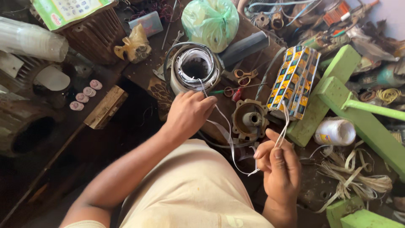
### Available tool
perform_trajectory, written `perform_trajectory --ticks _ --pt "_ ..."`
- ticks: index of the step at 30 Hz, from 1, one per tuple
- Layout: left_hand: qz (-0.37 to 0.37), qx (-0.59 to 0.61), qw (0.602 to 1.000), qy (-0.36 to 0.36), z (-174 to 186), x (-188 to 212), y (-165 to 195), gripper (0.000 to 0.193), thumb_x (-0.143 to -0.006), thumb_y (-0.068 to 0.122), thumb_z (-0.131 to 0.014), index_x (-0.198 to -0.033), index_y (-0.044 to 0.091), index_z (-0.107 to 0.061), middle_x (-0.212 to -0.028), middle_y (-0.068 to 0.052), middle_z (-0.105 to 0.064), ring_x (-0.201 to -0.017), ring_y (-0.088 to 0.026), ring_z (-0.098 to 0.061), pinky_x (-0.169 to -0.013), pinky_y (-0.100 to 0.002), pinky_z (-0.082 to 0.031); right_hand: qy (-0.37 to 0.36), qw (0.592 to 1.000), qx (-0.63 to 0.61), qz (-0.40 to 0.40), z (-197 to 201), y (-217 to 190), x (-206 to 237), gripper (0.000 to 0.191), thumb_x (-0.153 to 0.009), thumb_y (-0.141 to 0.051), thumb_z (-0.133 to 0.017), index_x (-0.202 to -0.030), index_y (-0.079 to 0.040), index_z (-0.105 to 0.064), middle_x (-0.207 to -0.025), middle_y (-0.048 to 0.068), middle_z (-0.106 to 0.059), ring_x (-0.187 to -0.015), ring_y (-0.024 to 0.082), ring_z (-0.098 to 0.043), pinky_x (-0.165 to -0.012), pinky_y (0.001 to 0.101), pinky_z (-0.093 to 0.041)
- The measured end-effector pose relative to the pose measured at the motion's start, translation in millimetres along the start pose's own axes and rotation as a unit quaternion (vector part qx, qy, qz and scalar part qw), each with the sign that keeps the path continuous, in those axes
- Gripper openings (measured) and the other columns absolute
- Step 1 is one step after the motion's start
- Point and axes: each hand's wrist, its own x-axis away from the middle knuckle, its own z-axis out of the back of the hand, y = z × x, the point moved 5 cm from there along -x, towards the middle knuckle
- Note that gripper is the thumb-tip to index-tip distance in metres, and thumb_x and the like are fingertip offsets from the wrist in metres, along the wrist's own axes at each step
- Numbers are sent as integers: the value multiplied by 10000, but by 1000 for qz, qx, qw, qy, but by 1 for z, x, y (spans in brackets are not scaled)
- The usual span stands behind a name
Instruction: The person winds white wire into a cylindrical metal housing, using pliers to cut the wire and a screwdriver to push it into place. The person repeatedly measures, cuts, and inserts wire segments into the housing.
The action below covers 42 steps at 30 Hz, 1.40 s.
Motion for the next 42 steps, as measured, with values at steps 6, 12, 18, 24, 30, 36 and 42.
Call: perform_trajectory --ticks 6,12,18,24,30,36,42 --pt "125 304 940 86 -20 27 -15 168 -899 45 -711 -1036 57 -807 -1044 -104 -464 -990 -297 -550 -841 -413 -526 -23 979 -203 9 3 -11 -1 425 -1150 -164 -530 -1551 -122 -398 -855 155 -619 -622 101 -400 -567 259 -363" --pt "206 748 628 55 -62 37 -16 165 -979 7 -574 -991 -43 -731 -1160 -48 -455 -1166 -202 -679 -1063 -444 -567 -61 914 -396 -63 -4 3 -4 360 -1099 -118 -570 -1452 -48 -560 -940 84 -523 -668 97 -355 -547 235 -314" --pt "210 848 486 9 -64 42 -16 194 -1060 74 -552 -1149 -79 -632 -1051 -131 -529 -955 -192 -681 -1047 -478 -585 -92 887 -451 -25 -5 -4 6 199 -1148 -94 -554 -1331 -79 -631 -885 48 -518 -696 104 -368 -578 246 -330" --pt "361 567 740 29 -78 42 -27 434 -998 113 -720 -1192 64 -335 -1123 -279 -524 -844 -267 -566 -885 -575 -484 -80 890 -446 -46 -4 -4 15 311 -1137 -177 -540 -1434 -189 -632 -864 51 -483 -634 112 -334 -506 231 -271" --pt "185 837 515 9 -73 16 -15 639 -997 537 -522 -1445 115 -348 -1539 -135 -510 -1436 -231 -515 -1241 -393 -325 -82 871 -479 -71 3 -9 22 295 -1135 -210 -581 -1417 -208 -665 -880 19 -425 -631 102 -305 -482 236 -241" --pt "176 779 598 -62 -73 -1 -23 753 -1009 546 -500 -1589 98 -329 -1385 -40 -483 -1283 -204 -447 -1079 -393 -308 -62 925 -375 -17 5 -20 16 189 -1108 -150 -669 -1289 -173 -720 -798 -23 -368 -594 76 -268 -525 239 -222" --pt "249 319 914 27 -7 33 -61 447 -1023 201 -684 -1395 50 -486 -1073 -137 -506 -888 -277 -574 -702 -399 -507 136 971 180 81 -9 -35 -21 247 -1015 -42 -574 -1178 -111 -746 -858 -11 -503 -595 81 -388 -491 220 -329"
